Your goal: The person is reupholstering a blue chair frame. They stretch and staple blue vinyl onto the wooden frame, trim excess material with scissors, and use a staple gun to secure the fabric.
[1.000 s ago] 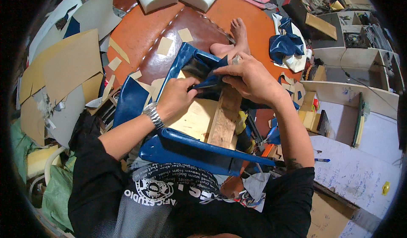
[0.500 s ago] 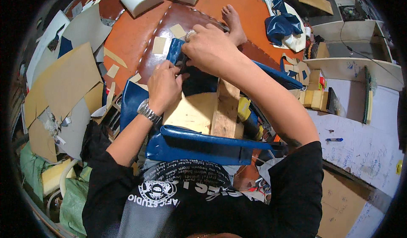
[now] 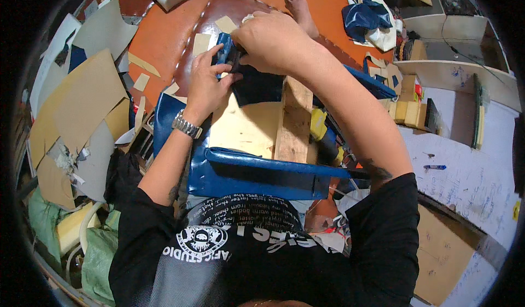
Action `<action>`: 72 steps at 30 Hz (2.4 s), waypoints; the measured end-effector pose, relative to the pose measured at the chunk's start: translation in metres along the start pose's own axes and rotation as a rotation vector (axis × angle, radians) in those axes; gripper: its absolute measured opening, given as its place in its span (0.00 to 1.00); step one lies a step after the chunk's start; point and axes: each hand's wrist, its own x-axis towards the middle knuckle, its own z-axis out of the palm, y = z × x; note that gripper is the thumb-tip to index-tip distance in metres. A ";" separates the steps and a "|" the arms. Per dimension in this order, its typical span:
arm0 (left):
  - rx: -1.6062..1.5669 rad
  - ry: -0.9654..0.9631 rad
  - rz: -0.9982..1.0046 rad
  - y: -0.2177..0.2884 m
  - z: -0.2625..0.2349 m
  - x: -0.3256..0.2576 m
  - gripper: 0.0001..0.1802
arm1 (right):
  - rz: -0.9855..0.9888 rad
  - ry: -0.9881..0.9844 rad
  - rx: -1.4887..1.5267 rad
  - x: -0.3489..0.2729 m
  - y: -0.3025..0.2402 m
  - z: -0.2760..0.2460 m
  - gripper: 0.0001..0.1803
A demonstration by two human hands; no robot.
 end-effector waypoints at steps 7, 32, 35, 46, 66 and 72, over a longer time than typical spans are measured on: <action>0.068 -0.108 -0.041 0.004 -0.004 0.001 0.17 | 0.003 -0.042 0.013 -0.004 -0.001 -0.005 0.14; -0.095 0.255 0.113 0.034 -0.007 0.015 0.13 | -0.076 0.322 0.070 -0.014 0.016 0.031 0.09; -0.176 0.213 0.142 0.031 -0.013 0.024 0.11 | -0.006 0.193 0.155 -0.015 0.015 0.026 0.15; -0.182 0.131 0.175 0.024 -0.019 0.025 0.12 | -0.068 0.536 -0.007 -0.075 -0.008 0.029 0.13; 0.202 0.287 0.577 0.040 -0.037 0.033 0.16 | 0.005 0.597 -0.025 -0.065 -0.020 0.050 0.07; 0.108 0.253 0.515 0.036 -0.036 0.026 0.14 | 0.163 0.386 -0.087 -0.108 -0.007 0.039 0.09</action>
